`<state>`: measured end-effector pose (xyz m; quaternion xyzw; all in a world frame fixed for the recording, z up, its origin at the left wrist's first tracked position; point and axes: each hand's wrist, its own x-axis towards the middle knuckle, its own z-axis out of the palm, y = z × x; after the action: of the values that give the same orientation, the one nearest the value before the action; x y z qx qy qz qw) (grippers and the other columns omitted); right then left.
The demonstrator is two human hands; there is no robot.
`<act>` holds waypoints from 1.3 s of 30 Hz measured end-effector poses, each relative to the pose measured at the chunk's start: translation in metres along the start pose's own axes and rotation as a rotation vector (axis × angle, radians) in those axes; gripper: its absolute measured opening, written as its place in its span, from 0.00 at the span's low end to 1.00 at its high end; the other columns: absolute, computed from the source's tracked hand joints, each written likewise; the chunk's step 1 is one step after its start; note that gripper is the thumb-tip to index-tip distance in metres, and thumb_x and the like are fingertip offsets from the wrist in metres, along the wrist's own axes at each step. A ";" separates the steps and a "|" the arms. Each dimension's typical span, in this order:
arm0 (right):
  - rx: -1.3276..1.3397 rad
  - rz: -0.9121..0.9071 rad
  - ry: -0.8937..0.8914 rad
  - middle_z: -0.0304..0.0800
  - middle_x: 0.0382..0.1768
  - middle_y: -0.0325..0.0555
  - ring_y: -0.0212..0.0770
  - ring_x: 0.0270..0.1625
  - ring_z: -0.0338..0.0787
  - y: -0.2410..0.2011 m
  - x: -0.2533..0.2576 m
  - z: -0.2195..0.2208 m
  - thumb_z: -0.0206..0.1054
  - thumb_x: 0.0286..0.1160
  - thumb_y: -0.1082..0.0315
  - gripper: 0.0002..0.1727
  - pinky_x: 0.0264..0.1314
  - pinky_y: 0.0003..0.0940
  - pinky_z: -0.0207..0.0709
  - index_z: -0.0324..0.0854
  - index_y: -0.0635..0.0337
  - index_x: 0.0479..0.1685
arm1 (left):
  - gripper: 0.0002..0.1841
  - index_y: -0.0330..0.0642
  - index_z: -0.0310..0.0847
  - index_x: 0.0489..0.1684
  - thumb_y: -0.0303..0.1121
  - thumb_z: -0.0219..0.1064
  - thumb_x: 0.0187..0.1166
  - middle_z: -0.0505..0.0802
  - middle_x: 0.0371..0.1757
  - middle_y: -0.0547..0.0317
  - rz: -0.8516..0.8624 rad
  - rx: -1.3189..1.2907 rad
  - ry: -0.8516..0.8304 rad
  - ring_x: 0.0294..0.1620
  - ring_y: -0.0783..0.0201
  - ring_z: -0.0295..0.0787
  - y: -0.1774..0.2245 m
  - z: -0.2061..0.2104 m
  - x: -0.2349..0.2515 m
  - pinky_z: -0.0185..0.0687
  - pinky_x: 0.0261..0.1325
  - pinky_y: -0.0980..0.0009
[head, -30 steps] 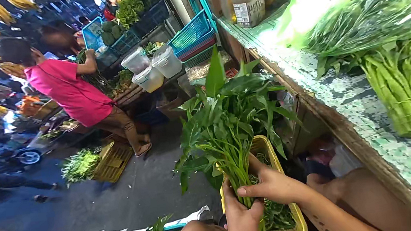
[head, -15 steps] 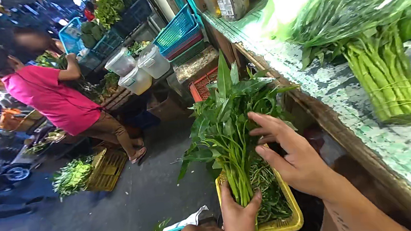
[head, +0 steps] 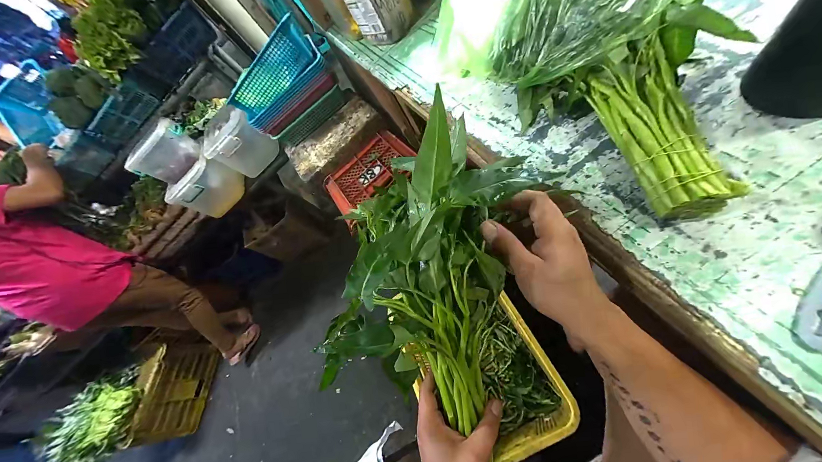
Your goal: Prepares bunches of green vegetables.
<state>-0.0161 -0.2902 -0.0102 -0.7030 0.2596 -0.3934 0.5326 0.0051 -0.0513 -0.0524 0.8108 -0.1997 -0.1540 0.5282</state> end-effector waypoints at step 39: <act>0.705 0.178 -0.252 0.95 0.54 0.55 0.52 0.58 0.96 -0.005 -0.023 0.032 0.45 0.94 0.66 0.10 0.68 0.49 0.87 0.70 0.58 0.58 | 0.32 0.33 0.67 0.73 0.42 0.72 0.76 0.90 0.39 0.45 -0.463 -0.810 -0.339 0.27 0.55 0.91 0.004 -0.026 0.009 0.94 0.31 0.60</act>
<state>-0.0022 -0.2530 -0.0159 -0.4943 0.1009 -0.3214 0.8014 0.0247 -0.0362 -0.0388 0.5271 -0.0214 -0.4621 0.7129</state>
